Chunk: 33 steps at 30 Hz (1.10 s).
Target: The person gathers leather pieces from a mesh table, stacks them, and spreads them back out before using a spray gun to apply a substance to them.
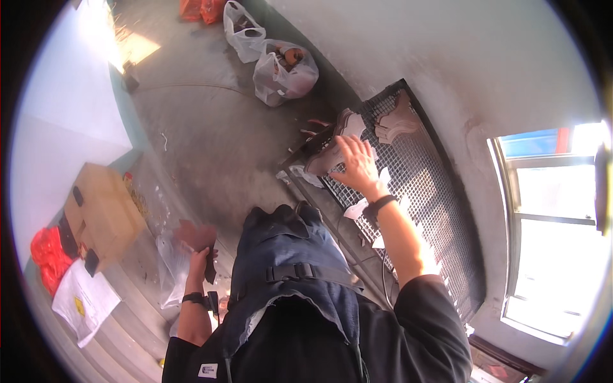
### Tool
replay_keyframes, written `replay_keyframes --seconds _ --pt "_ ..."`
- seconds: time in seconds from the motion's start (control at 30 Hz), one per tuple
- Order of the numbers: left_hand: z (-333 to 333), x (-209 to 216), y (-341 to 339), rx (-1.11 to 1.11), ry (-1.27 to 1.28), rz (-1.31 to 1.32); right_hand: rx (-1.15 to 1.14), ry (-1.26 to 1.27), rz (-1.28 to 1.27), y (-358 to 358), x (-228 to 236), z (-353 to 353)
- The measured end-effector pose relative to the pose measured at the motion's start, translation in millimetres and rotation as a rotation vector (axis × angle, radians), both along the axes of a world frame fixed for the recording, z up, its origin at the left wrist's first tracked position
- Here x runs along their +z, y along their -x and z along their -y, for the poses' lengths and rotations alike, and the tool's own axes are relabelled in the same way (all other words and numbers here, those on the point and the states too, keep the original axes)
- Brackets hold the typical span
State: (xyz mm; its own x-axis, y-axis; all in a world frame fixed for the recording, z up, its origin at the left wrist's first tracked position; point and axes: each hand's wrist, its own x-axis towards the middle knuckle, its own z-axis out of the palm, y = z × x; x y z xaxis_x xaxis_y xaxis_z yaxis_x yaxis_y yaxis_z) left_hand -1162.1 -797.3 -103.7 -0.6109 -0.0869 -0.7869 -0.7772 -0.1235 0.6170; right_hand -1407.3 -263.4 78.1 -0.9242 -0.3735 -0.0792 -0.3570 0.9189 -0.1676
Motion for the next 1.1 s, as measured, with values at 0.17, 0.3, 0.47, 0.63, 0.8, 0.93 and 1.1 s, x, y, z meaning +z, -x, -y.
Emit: replay_keyframes --seconds 0.17,0.3,0.47,0.63,0.8,0.93,1.1 --pt "-72.5 69.8 135.3 -0.095 -0.091 -0.171 -0.384 -0.113 0.011 -5.8 -9.7 -49.0" --pt "-183.5 152.1 244.7 -0.175 -0.278 -0.293 -0.392 -0.15 0.142 13.6 -11.2 -59.5" --pt "-320.2 148.3 324.7 -0.501 -0.253 -0.213 -0.376 -0.114 0.176 21.9 -34.8 -67.7" --pt "-407.1 145.6 351.4 -0.678 -0.369 -0.072 -0.249 -0.121 0.08 27.7 -57.2 -73.9" --pt "-421.9 147.5 358.4 -0.609 -0.356 0.023 -0.247 0.01 0.15 25.1 -48.6 -91.9" --pt "-396.7 137.1 343.4 -0.355 -0.127 -0.17 -0.264 0.214 0.066 23.6 -34.5 -128.0" --pt "-380.3 197.9 314.0 -0.39 -0.327 -0.326 -0.322 0.066 -0.114 88.4 -39.0 -241.2"
